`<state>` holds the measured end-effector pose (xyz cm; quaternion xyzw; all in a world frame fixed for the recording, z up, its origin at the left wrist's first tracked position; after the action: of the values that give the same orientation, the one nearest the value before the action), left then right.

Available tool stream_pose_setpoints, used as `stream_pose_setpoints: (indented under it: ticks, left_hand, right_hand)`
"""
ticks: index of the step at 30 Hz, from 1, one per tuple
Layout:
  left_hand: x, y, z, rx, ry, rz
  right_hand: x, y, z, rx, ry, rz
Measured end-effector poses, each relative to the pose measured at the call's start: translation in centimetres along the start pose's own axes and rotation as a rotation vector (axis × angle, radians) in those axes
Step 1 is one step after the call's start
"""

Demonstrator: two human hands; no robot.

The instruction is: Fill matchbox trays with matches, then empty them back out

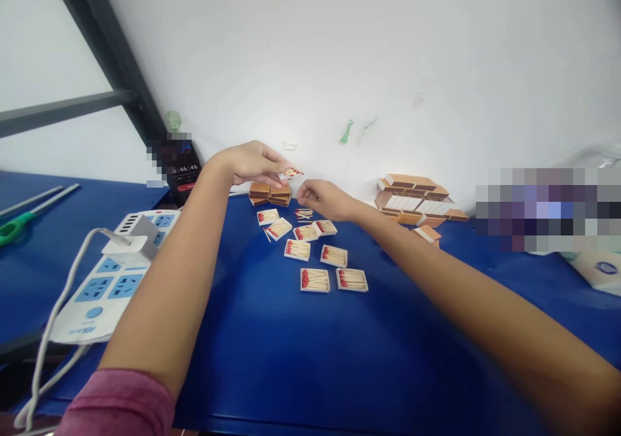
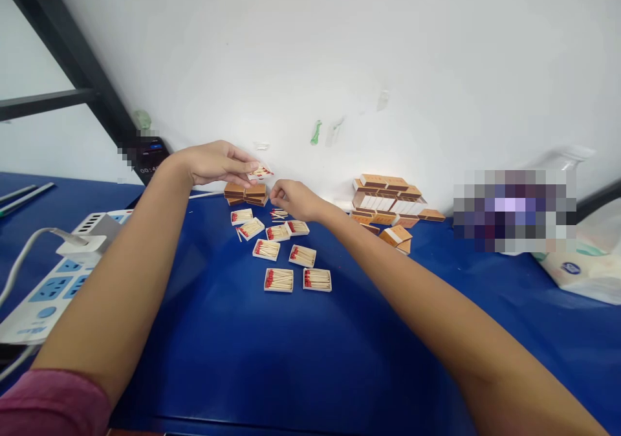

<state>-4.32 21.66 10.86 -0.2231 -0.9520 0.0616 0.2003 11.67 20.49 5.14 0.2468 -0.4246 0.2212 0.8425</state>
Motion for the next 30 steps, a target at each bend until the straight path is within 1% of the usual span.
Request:
stream_pose_setpoints:
  ticks: [4, 5, 7, 9, 12, 14, 16, 18, 21, 27, 30]
  left_hand:
    - [0.1, 0.3, 0.4, 0.006, -0.019, -0.008]
    - [0.2, 0.3, 0.4, 0.009, -0.022, -0.011]
    - [0.1, 0.2, 0.5, 0.013, -0.023, -0.014]
    - [0.0, 0.1, 0.4, 0.014, -0.023, -0.018]
    - [-0.1, -0.1, 0.1, 0.012, -0.021, -0.02]
    - [-0.3, -0.2, 0.0, 0.009, -0.013, -0.007]
    - [-0.4, -0.3, -0.1, 0.005, -0.006, 0.008]
    - [-0.4, -0.2, -0.1, 0.002, 0.0, 0.017]
    - [-0.3, -0.2, 0.0, 0.003, -0.001, 0.013]
    - [-0.1, -0.2, 0.0, -0.002, -0.015, 0.003]
    - [0.1, -0.2, 0.2, 0.001, -0.014, -0.008]
  right_hand:
    - [0.2, -0.5, -0.3, 0.051, 0.048, -0.07]
    - [0.2, -0.6, -0.4, 0.045, 0.069, -0.096]
    - [0.3, -0.9, -1.1, -0.02, 0.15, -0.155]
    - [0.1, -1.2, -2.1, -0.113, 0.259, -0.189]
    - [-0.5, -2.0, -3.4, -0.232, 0.379, -0.179]
    - [-0.7, -2.5, -3.9, -0.27, 0.396, -0.165]
    - [-0.8, -3.0, -4.0, -0.263, 0.355, -0.15]
    - [-0.9, -3.2, -3.9, -0.241, 0.268, -0.126]
    - [-1.1, -3.1, -3.8, -0.234, 0.164, -0.085]
    - [-1.4, -1.8, -3.1, -0.189, 0.106, -0.01]
    - [-1.4, -1.1, -2.6, -0.155, 0.033, 0.014]
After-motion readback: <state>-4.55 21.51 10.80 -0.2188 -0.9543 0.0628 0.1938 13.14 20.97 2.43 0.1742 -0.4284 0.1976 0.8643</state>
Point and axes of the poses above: each hand's wrist, its own y-axis towards the middle knuckle, its own x-axis out of the back of the hand, z = x × y, the point moved 7 cm from there along y, towards the middle knuckle, and after that the axes turned 2 degrees about x, right-handed, at the moved point
